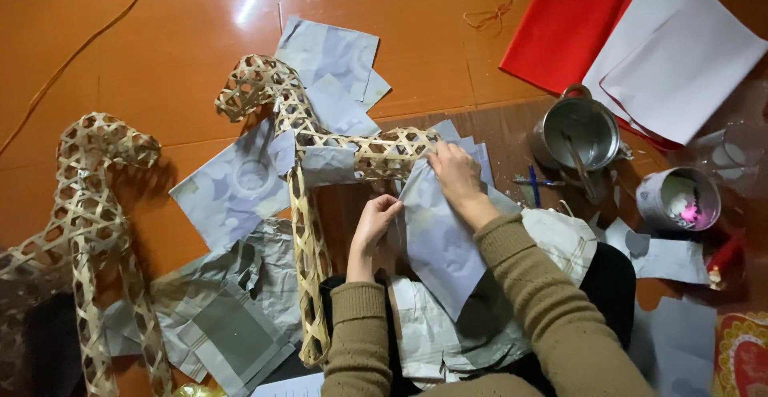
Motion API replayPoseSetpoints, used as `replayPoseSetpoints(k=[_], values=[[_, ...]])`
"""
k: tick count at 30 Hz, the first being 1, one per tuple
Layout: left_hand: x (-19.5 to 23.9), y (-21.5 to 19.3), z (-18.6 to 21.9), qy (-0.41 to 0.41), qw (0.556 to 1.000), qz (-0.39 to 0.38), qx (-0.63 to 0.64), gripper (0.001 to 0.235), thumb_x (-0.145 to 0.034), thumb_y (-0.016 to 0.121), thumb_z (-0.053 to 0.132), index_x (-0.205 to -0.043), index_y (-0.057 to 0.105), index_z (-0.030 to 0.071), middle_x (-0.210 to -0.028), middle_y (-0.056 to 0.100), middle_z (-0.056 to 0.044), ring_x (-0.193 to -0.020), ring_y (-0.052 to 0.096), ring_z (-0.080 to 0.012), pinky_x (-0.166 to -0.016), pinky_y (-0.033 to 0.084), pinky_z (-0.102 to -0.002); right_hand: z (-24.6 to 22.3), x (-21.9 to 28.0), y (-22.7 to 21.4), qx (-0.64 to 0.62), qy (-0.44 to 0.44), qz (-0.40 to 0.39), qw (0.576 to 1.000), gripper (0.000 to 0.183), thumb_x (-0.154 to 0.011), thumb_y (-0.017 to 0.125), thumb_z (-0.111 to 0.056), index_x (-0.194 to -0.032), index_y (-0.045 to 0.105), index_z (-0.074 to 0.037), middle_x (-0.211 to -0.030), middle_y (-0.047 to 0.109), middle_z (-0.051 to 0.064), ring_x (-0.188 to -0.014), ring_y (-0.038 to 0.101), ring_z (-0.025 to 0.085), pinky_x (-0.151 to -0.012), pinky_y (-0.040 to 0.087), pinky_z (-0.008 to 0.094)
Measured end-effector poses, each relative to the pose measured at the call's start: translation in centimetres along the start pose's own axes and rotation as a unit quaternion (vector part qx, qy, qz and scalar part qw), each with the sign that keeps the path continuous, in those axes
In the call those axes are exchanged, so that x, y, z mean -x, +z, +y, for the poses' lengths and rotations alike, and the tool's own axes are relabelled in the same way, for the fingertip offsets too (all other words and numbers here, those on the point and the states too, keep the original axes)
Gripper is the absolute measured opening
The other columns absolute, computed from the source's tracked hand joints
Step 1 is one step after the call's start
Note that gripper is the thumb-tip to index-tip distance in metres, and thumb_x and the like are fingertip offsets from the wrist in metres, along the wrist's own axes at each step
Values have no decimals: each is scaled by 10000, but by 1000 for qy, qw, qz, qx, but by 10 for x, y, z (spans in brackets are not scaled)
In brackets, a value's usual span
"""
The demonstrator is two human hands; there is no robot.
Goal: Wrapping a woven giraffe structure with pieces of paper using adhesive
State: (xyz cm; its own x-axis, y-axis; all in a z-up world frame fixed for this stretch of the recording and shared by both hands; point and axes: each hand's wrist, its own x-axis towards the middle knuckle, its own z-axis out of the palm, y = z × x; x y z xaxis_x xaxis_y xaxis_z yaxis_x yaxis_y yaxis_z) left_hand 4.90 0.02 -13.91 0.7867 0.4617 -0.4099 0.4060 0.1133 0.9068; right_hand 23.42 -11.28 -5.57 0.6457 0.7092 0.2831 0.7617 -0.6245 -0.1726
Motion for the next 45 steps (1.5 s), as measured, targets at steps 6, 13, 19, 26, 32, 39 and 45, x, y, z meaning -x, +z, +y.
replayPoseSetpoints(k=[6, 13, 19, 26, 32, 39, 45], values=[[-6, 1, 2, 12, 1000, -26, 5, 164, -866, 733, 271, -930, 737, 119, -740, 685, -23, -705, 574, -97, -644, 445, -242, -31, 28, -33, 59, 24, 122, 990, 188, -875, 654, -315, -993, 575, -191, -963, 529, 13, -945, 573, 245, -776, 487, 393], [-1, 0, 19, 19, 997, -32, 60, 185, -892, 702, 254, -934, 708, 74, -769, 656, -19, -742, 546, -103, -679, 428, -234, -84, 89, -31, -35, 127, -68, 989, 826, -909, 585, -470, -1515, 254, -17, -1522, 193, 364, -1427, 199, 493, -1076, 193, 668], [-5, 3, 22, 43, 997, -3, 58, 169, -895, 721, 260, -915, 719, 92, -733, 627, 11, -708, 529, -87, -644, 411, -220, -76, 77, -36, -103, 212, -152, 960, 876, -930, 593, -422, -1558, 96, -66, -1535, 95, 375, -1384, 266, 531, -924, 361, 741], [-36, 9, -25, 66, 996, 62, -16, 153, -873, 745, 277, -866, 736, 125, -694, 661, -26, -662, 555, -94, -601, 442, -258, -69, 63, -46, -256, 308, -199, 894, 980, -926, 609, -374, -1545, -131, -205, -1429, 314, 404, -1177, 513, 581, -920, 440, 683], [70, 93, 112, 226, 924, 303, 59, 435, -1021, 412, 293, -1402, 475, 92, -1375, 498, -190, -1312, 451, -336, -1093, 346, -449, -80, 55, -73, -256, 361, -243, 863, 1074, -873, 650, -468, -1524, -185, -291, -1270, 530, 372, -1121, 594, 504, -937, 470, 607], [69, 114, 88, 249, 938, 237, 49, 601, -1045, 234, 374, -1493, 310, -21, -1531, 296, -274, -1428, 241, -408, -1172, 168, -491, -62, 52, -66, -319, 380, -257, 829, 1051, -881, 653, -417, -1534, -147, -223, -1428, 396, 357, -1256, 487, 496, -1060, 406, 569], [64, 117, 84, 186, 956, 223, 44, 658, -1023, 297, 443, -1527, 242, 23, -1505, 311, -271, -1403, 290, -432, -1163, 205, -507, -25, 71, -6, -420, 403, -248, 774, 1161, -798, 694, -609, -1555, -55, -144, -1559, 234, 279, -1394, 333, 437, -1132, 317, 539]])
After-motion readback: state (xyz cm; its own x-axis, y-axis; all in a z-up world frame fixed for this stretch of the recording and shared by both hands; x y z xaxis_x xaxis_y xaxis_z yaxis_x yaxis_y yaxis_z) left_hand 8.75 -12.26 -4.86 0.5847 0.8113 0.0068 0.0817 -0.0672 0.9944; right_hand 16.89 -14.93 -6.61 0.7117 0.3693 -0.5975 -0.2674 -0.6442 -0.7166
